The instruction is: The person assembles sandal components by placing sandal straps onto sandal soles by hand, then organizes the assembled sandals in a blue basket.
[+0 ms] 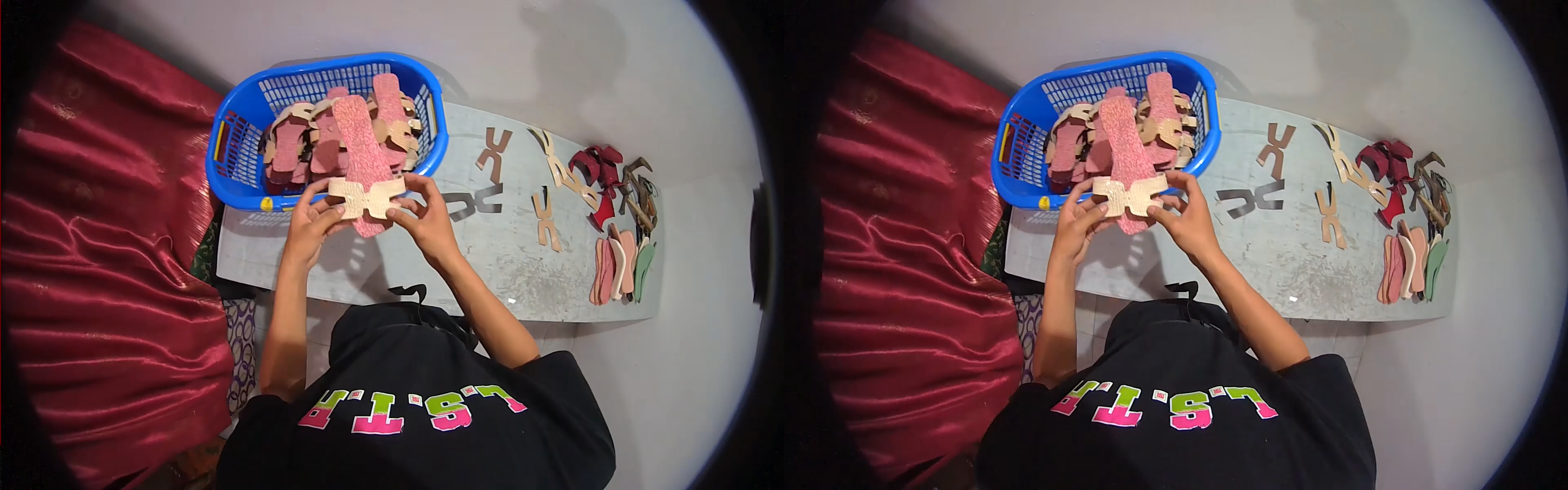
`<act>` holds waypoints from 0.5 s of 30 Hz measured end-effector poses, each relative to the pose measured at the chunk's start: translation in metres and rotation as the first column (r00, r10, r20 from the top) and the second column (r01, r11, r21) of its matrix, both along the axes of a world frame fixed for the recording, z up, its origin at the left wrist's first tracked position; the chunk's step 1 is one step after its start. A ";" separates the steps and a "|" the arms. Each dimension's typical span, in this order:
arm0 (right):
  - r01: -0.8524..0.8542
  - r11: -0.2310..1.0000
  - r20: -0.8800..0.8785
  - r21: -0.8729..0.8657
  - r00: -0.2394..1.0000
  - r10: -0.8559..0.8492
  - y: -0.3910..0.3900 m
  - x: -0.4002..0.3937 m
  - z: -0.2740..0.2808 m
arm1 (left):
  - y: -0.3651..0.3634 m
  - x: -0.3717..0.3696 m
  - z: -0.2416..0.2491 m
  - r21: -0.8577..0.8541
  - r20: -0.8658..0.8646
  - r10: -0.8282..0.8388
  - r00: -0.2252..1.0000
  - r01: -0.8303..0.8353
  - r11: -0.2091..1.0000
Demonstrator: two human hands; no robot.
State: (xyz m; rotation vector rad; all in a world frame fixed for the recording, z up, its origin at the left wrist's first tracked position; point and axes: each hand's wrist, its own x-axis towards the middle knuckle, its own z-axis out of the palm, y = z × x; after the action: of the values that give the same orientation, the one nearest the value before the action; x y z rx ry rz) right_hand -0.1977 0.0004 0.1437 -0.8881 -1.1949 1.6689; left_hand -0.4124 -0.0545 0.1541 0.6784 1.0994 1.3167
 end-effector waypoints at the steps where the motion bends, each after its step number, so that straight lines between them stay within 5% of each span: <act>1: 0.007 1.000 -0.004 0.006 1.000 -0.007 0.007 -0.016 0.001 | 0.008 -0.014 0.004 0.012 -0.019 0.001 1.000 -0.001 1.000; 4: 0.052 0.996 -0.154 -0.076 0.986 -0.064 0.028 -0.058 0.011 | 0.031 -0.048 0.002 0.021 -0.010 0.026 1.000 -0.026 0.999; 9: 0.152 0.986 -0.099 -0.063 0.982 -0.158 0.062 -0.104 0.004 | 0.067 -0.073 0.004 0.042 -0.136 0.105 0.985 -0.100 0.994; 15: 0.311 0.908 0.220 0.281 0.900 -0.376 0.100 -0.139 -0.018 | 0.106 -0.086 -0.005 0.102 -0.168 0.150 0.974 -0.135 0.986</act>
State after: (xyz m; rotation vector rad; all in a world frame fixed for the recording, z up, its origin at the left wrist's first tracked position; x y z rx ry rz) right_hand -0.3363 0.1003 0.1252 -1.1255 -1.2982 1.1155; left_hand -0.4980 0.0516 0.1493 0.8061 1.2559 1.4573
